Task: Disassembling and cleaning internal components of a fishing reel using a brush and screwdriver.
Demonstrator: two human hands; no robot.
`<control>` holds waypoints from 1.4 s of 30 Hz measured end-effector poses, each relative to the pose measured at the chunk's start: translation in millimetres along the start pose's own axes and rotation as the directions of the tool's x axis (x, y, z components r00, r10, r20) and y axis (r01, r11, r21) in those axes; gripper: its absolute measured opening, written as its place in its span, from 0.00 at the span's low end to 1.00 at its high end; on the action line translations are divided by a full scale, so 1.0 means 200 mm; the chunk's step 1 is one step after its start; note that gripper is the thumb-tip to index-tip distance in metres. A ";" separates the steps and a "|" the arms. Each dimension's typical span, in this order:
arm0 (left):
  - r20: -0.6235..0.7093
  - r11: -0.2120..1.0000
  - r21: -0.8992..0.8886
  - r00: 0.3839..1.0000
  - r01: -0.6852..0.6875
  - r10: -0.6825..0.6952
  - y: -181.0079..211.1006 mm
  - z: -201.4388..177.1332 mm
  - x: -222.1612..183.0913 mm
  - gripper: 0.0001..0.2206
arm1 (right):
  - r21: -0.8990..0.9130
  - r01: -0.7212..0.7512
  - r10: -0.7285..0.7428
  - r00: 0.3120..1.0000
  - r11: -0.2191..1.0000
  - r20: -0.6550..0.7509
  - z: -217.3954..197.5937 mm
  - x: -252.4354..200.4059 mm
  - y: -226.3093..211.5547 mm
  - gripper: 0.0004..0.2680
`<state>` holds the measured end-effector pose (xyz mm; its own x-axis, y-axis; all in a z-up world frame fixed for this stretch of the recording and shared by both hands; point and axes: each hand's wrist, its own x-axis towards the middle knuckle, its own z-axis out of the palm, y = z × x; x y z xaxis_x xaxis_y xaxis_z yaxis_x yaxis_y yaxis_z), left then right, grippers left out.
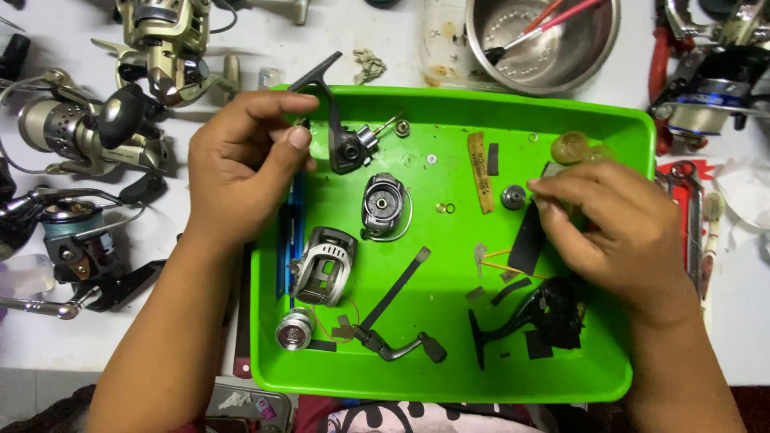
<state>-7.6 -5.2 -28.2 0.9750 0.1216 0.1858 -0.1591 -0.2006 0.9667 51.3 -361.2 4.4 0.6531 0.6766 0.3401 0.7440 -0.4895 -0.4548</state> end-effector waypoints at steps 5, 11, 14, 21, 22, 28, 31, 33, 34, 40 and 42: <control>-0.004 0.999 -0.003 0.999 0.032 -0.032 0.02 0.01 -0.01 0.10 | -0.039 0.016 -0.014 0.999 0.999 0.040 0.01 -0.01 0.02 0.03; 0.012 0.999 0.052 1.000 0.015 -0.015 0.03 0.01 -0.01 0.09 | -0.042 0.025 -0.022 0.997 0.999 0.072 0.00 0.01 0.01 0.02; 0.030 0.991 0.133 0.999 -0.019 0.015 0.05 0.00 -0.01 0.09 | -0.044 0.022 -0.019 0.996 0.999 0.082 0.00 0.01 0.01 0.02; 0.045 0.984 0.176 0.998 -0.042 0.035 0.06 0.01 -0.01 0.08 | -0.045 0.015 -0.011 0.996 0.999 0.088 0.00 0.00 0.02 0.03; 0.045 0.984 0.175 0.998 -0.044 0.036 0.05 0.01 -0.01 0.08 | -0.047 0.015 -0.011 0.996 0.999 0.086 0.00 0.00 0.02 0.03; 0.005 0.997 0.073 1.000 -0.018 0.018 0.03 0.02 -0.02 0.08 | -0.047 0.037 -0.033 0.997 0.998 0.071 0.01 0.00 0.02 0.02; -0.005 0.999 0.049 1.000 0.018 -0.018 0.03 0.02 -0.02 0.08 | -0.048 0.030 -0.026 0.997 0.998 0.073 0.01 0.00 0.03 0.03; -0.006 0.999 0.043 1.000 0.010 -0.009 0.03 0.02 -0.02 0.08 | -0.046 0.037 -0.034 0.997 0.998 0.072 0.01 0.00 0.03 0.03; -0.007 0.999 0.044 1.000 0.007 -0.007 0.02 0.02 -0.02 0.08 | -0.047 0.039 -0.036 0.997 0.998 0.071 0.01 -0.01 0.03 0.03; -0.020 0.998 0.046 0.999 0.033 -0.032 0.01 0.02 -0.02 0.08 | -0.042 0.034 -0.032 0.998 0.999 0.053 0.01 0.00 0.02 0.04; -0.004 0.997 0.052 0.998 0.055 -0.055 0.01 0.01 -0.02 0.09 | -0.030 0.012 -0.011 0.999 0.999 0.040 0.01 -0.01 0.03 0.04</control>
<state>-11.0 -8.9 -27.3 0.9817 0.1365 0.1330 -0.0968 -0.2436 0.9650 54.3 -363.5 0.0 0.6390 0.7030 0.3121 0.7556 -0.4977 -0.4258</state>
